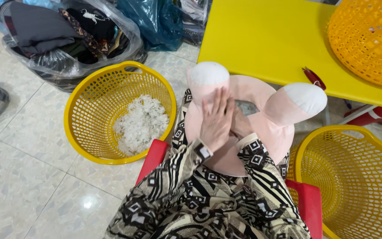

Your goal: The person repeatedly scoops white fibrous stuffing from a yellow basket and packs it into the torso opening of a pink plush toy held on their lap. They press and distribute the stuffing by hand throughout the clip.

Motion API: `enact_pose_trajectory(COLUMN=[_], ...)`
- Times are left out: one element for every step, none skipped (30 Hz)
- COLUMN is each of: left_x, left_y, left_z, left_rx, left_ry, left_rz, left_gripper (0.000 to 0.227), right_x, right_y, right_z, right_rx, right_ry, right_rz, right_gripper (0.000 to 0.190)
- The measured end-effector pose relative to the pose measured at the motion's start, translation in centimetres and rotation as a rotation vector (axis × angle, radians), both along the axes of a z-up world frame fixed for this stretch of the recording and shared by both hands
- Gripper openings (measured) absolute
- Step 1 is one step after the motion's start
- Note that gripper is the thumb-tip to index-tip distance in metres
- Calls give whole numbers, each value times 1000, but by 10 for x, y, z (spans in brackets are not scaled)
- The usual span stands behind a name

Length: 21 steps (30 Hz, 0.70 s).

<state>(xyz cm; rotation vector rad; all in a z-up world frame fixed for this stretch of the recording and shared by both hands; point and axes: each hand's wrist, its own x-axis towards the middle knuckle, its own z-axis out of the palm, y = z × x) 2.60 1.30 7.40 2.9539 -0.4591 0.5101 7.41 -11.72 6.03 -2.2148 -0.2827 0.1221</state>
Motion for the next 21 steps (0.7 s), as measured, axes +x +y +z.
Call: enact_pose_trajectory(left_x=[9, 17, 27, 36, 40, 44, 44, 44, 41, 37, 37, 36, 37, 38, 37, 37, 36, 36, 35, 35, 35], left_y=[2, 6, 12, 17, 21, 24, 26, 27, 28, 29, 29, 29, 29, 29, 29, 29, 30, 31, 32, 32, 33], left_z=[0, 0, 1, 2, 2, 2, 2, 2, 0, -1, -1, -1, -1, -2, -4, -6, -9, -11, -13, -13, -13], left_rx=[129, 124, 119, 113, 0, -114, -226, -237, -252, -266, -263, -259, -256, -255, -253, -252, -253, -255, -258, -257, -259], left_ry=[-10, -92, -182, -271, -143, -15, 118, 147, 179, 211, 199, 187, 173, 167, 164, 160, 155, 149, 144, 157, 168], left_rz=[-30, -8, 12, 32, -2, -36, -66, -65, -57, -49, -41, -33, -28, -30, -33, -35, -32, -30, -26, -24, -21], left_gripper=[88, 93, 98, 103, 111, 119, 127, 135, 144, 152, 154, 155, 156, 156, 156, 155, 155, 155, 155, 155, 155], right_x=[-1, -3, -3, -4, -6, -7, -11, -14, -17, -20, -20, -20, -19, -18, -19, -20, -21, -22, -23, -22, -20], right_y=[1, 3, 5, 6, 8, 8, 9, 9, 9, 8, 8, 7, 6, 4, 3, 2, 2, 1, 0, 0, 1], right_z=[-3, -4, -5, -5, -5, -5, -7, -8, -9, -11, -11, -12, -12, -13, -14, -16, -17, -17, -14, -9, -2], right_rx=[17, 34, 76, 117, 160, 184, 208, 232, 230, 227, 224, 267, 309, 351, 404, 456, 509, 525, 540, 555, 663], right_ry=[44, 87, 7, -74, -153, -132, -106, -79, -203, -326, -458, -427, -399, -371, -415, -459, -502, -552, -602, -652, -640], right_rz=[-52, -105, -127, -148, -173, -237, -301, -363, -347, -328, -308, -343, -379, -416, -412, -407, -401, -401, -398, -395, -400], right_gripper=[32, 32, 27, 23, 19, 18, 17, 16, 14, 12, 11, 10, 10, 10, 9, 8, 7, 6, 5, 3, 2])
